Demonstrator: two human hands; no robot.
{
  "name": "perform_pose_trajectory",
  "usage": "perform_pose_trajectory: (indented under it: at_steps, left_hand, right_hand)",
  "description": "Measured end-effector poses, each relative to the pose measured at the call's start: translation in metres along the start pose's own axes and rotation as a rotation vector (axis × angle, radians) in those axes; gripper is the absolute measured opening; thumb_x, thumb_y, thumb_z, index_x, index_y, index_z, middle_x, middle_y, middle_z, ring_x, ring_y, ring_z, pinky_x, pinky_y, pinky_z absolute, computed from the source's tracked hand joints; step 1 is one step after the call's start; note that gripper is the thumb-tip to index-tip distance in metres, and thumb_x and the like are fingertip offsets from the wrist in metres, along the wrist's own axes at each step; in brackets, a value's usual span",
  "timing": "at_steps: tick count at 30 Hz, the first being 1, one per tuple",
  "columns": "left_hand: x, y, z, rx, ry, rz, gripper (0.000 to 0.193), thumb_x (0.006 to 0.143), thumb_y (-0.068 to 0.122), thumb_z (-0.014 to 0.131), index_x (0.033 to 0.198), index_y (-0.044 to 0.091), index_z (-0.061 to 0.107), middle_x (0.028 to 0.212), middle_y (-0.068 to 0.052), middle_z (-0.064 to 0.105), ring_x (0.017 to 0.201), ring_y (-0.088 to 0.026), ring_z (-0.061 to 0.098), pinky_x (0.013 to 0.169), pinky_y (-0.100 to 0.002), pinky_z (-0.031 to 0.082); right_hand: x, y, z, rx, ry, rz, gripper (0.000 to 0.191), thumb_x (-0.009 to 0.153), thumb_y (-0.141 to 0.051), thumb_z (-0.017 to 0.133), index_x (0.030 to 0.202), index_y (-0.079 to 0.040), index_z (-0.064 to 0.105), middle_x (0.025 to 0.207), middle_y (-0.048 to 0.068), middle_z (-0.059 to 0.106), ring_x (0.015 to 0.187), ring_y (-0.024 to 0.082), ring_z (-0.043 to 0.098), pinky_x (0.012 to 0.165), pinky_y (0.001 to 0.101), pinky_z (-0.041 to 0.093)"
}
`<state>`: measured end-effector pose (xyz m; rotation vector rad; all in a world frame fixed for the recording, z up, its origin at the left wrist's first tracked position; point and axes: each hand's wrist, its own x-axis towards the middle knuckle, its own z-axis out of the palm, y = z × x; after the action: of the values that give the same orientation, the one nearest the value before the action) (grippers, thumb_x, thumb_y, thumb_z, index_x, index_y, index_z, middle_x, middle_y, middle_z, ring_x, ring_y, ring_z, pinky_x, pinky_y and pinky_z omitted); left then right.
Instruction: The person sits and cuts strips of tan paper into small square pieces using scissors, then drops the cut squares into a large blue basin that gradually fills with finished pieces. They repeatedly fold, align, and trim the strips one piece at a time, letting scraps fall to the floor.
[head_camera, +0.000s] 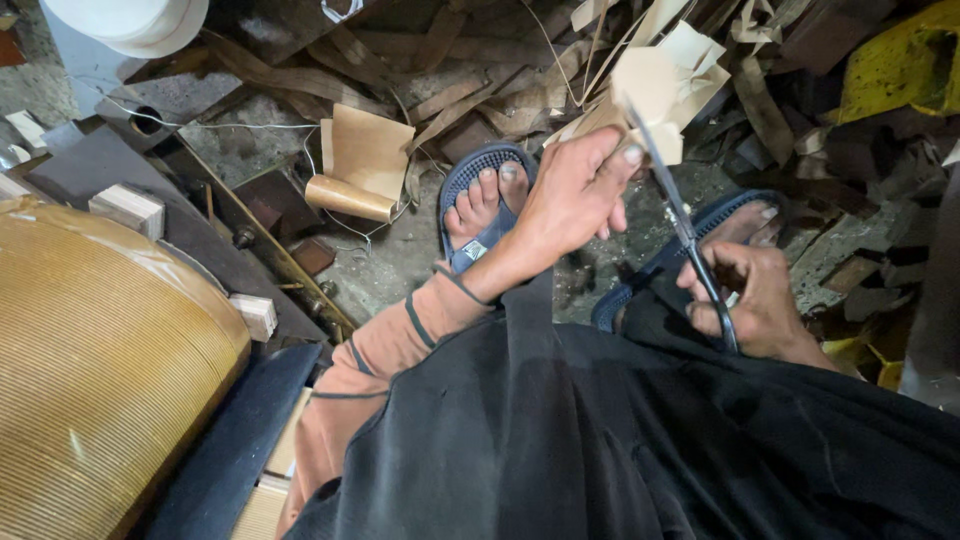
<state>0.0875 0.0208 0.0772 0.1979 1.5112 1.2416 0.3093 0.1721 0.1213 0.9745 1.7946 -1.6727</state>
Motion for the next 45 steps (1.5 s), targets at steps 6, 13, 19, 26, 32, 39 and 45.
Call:
perform_pose_trajectory:
  at_steps: [6,13,19,26,32,39,45]
  left_hand:
    - [-0.011,0.0,0.005,0.01,-0.12,0.039,0.027,0.103,0.019,0.052,0.118,0.001,0.065,0.066,-0.008,0.067,0.048,-0.012,0.069,0.041,-0.027,0.054]
    - [-0.005,-0.01,0.018,0.173,0.019,0.119,0.019,0.101,0.012,0.057,0.109,0.0,0.068,0.074,-0.013,0.072,0.06,-0.024,0.072,0.058,-0.037,0.056]
    - [-0.002,-0.019,0.023,0.209,0.11,0.208,0.022,0.088,0.001,0.052,0.102,0.001,0.068,0.079,-0.016,0.072,0.078,-0.033,0.076,0.072,-0.041,0.058]
    - [0.002,-0.022,0.023,0.268,0.103,0.158,0.015,0.088,0.002,0.059,0.1,0.001,0.07,0.076,-0.015,0.071,0.074,-0.031,0.073,0.068,-0.04,0.056]
    - [0.003,-0.021,0.031,0.127,0.144,0.041,0.014,0.098,0.007,0.058,0.101,0.005,0.072,0.075,-0.009,0.073,0.071,-0.023,0.073,0.068,-0.037,0.057]
    - [-0.001,-0.018,0.025,0.223,0.064,0.051,0.012,0.097,0.006,0.059,0.098,0.003,0.07,0.076,-0.01,0.071,0.073,-0.024,0.07,0.072,-0.035,0.055]
    - [0.001,-0.026,0.03,0.147,0.079,0.037,0.017,0.09,0.006,0.054,0.096,0.004,0.07,0.078,-0.009,0.075,0.077,-0.022,0.077,0.073,-0.034,0.058]
  right_hand:
    - [0.0,-0.016,-0.006,0.08,-0.102,0.185,0.064,0.058,-0.021,0.089,0.117,-0.006,0.067,0.103,0.004,0.069,0.097,0.014,0.064,0.086,0.0279,0.048]
    - [-0.005,-0.007,-0.005,0.052,-0.088,0.153,0.056,0.061,-0.029,0.086,0.109,-0.002,0.069,0.098,0.011,0.069,0.095,0.021,0.065,0.088,0.032,0.048]
    - [-0.004,0.005,-0.009,-0.086,-0.08,0.06,0.041,0.058,-0.015,0.078,0.094,-0.001,0.069,0.088,0.008,0.071,0.085,0.019,0.068,0.08,0.0327,0.053]
    - [-0.004,0.011,-0.005,-0.075,-0.046,0.094,0.036,0.056,-0.008,0.074,0.091,0.001,0.07,0.086,0.009,0.072,0.081,0.019,0.069,0.076,0.032,0.054]
    - [-0.003,0.002,-0.003,-0.192,0.034,0.043,0.036,0.059,-0.007,0.077,0.093,0.002,0.07,0.088,0.011,0.069,0.081,0.02,0.066,0.078,0.0337,0.052]
    - [0.005,-0.014,-0.001,-0.113,-0.039,-0.052,0.084,0.053,-0.043,0.094,0.119,-0.001,0.063,0.107,0.009,0.068,0.101,0.021,0.063,0.088,0.0346,0.048]
    - [0.0,-0.015,-0.004,-0.266,0.067,0.054,0.062,0.055,-0.031,0.094,0.104,-0.002,0.068,0.088,0.01,0.069,0.08,0.024,0.064,0.074,0.0378,0.05]
